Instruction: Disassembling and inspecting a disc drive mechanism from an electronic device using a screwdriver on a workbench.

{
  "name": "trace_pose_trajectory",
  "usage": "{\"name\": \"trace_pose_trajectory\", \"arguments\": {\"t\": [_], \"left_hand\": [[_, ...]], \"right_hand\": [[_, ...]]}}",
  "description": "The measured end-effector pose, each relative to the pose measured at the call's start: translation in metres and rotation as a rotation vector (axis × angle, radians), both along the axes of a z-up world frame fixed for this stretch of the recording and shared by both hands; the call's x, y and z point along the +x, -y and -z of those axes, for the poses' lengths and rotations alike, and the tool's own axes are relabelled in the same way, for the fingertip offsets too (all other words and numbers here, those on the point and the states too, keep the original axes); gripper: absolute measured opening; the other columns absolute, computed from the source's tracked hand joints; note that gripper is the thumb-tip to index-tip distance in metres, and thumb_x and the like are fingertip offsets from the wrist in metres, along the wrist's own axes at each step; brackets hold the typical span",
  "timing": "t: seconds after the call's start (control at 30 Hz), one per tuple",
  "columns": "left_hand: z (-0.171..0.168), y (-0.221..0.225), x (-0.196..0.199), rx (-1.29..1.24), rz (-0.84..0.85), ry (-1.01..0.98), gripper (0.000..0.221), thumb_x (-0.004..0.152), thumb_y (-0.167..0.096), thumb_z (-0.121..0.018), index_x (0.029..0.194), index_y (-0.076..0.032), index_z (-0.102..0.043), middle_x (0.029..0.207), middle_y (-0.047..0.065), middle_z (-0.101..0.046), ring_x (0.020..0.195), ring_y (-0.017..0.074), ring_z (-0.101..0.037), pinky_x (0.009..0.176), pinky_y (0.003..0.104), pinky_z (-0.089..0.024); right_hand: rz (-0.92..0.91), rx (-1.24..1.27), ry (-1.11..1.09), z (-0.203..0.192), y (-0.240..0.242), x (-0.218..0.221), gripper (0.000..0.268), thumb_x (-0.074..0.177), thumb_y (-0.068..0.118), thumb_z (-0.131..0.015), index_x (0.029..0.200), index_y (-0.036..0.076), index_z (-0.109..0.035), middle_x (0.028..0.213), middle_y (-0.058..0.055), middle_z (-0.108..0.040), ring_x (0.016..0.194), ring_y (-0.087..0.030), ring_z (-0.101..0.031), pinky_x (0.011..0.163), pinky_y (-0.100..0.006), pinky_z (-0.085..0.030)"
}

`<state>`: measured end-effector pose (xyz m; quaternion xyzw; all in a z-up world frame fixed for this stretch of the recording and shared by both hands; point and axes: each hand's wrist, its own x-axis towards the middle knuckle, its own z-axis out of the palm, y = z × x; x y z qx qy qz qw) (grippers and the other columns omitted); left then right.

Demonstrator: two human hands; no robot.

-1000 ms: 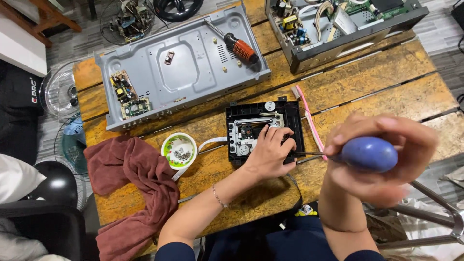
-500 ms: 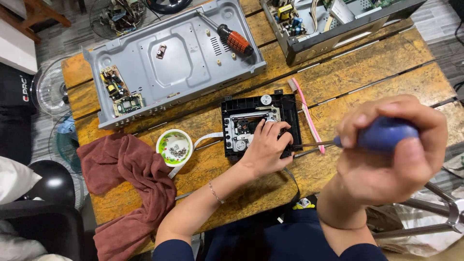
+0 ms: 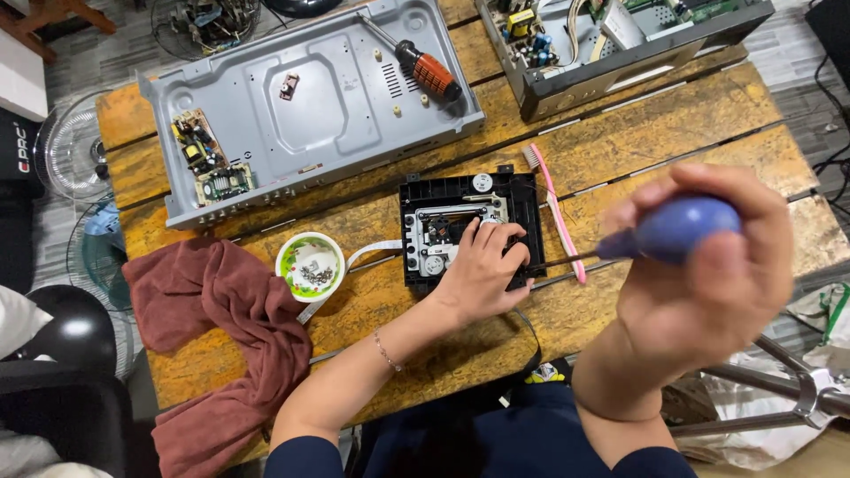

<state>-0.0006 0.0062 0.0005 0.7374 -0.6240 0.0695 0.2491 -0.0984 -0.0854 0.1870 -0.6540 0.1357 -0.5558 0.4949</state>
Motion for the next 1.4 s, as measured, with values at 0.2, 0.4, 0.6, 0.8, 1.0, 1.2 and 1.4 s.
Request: {"name": "trace_pose_trajectory", "arguments": {"t": [0.2,0.4,0.6,0.8,1.0,1.2,1.4], "left_hand": [[0.001,-0.001,0.0,-0.032,0.002,-0.001,0.032,0.081,-0.039,-0.074,0.094,-0.012,-0.064,0.122,0.014,-0.061,0.111,0.029,-0.058,0.103,0.06,-0.042],[0.001,0.0,0.001,-0.018,0.001,0.01,0.033,0.082,-0.041,-0.073,0.095,-0.012,-0.063,0.123,0.013,-0.06,0.111,0.0287,-0.058,0.102,0.059,-0.042],[-0.004,-0.001,0.002,0.012,0.008,-0.001,0.032,0.084,-0.039,-0.072,0.097,-0.012,-0.063,0.125,0.015,-0.059,0.115,0.0292,-0.057,0.105,0.06,-0.042],[-0.002,0.0,0.001,0.009,0.011,0.008,0.033,0.083,-0.04,-0.074,0.097,-0.012,-0.063,0.125,0.015,-0.059,0.115,0.0293,-0.057,0.104,0.061,-0.043],[0.0,0.0,0.001,0.001,-0.006,0.016,0.033,0.082,-0.041,-0.074,0.095,-0.013,-0.063,0.123,0.013,-0.059,0.11,0.0275,-0.058,0.104,0.058,-0.042],[-0.003,-0.002,0.001,-0.013,0.009,-0.01,0.031,0.083,-0.038,-0.072,0.095,-0.012,-0.062,0.124,0.014,-0.059,0.112,0.0298,-0.058,0.103,0.061,-0.043],[-0.002,0.0,0.001,-0.014,0.015,-0.002,0.032,0.082,-0.038,-0.073,0.096,-0.011,-0.062,0.124,0.014,-0.059,0.113,0.0289,-0.058,0.104,0.061,-0.042]], "right_hand": [[-0.099,-0.072,0.16,-0.001,-0.005,0.012,0.069,0.086,0.067,-0.065,0.111,0.012,-0.032,0.094,-0.008,-0.039,0.06,-0.009,-0.036,0.04,-0.021,-0.039],[-0.136,-0.093,0.241,0.005,-0.002,0.008,0.041,0.104,0.045,-0.055,0.101,0.005,-0.043,0.07,-0.013,-0.046,0.045,-0.023,-0.05,0.042,-0.03,-0.041],[-0.27,0.131,0.117,-0.001,0.007,-0.019,0.032,0.085,0.038,-0.045,0.093,0.007,-0.038,0.064,-0.013,-0.034,0.049,-0.016,-0.029,0.045,-0.03,-0.027],[-0.334,-0.249,0.245,0.006,0.01,0.006,0.041,0.091,0.037,-0.07,0.106,0.008,-0.046,0.089,-0.01,-0.052,0.045,-0.015,-0.058,0.035,-0.024,-0.048],[0.114,-0.238,0.044,0.012,0.003,0.001,0.061,0.107,0.056,-0.052,0.122,-0.003,-0.057,0.083,-0.018,-0.057,0.071,-0.027,-0.064,0.069,-0.038,-0.062],[-0.301,0.193,0.098,-0.005,0.006,-0.014,0.04,0.101,0.044,-0.038,0.126,0.013,-0.039,0.061,-0.009,-0.032,0.048,-0.019,-0.023,0.053,-0.035,-0.029],[-0.722,-0.205,0.339,0.008,0.023,0.006,0.035,0.088,0.021,-0.073,0.106,0.007,-0.046,0.091,-0.013,-0.056,0.05,-0.016,-0.06,0.038,-0.019,-0.063]]}}
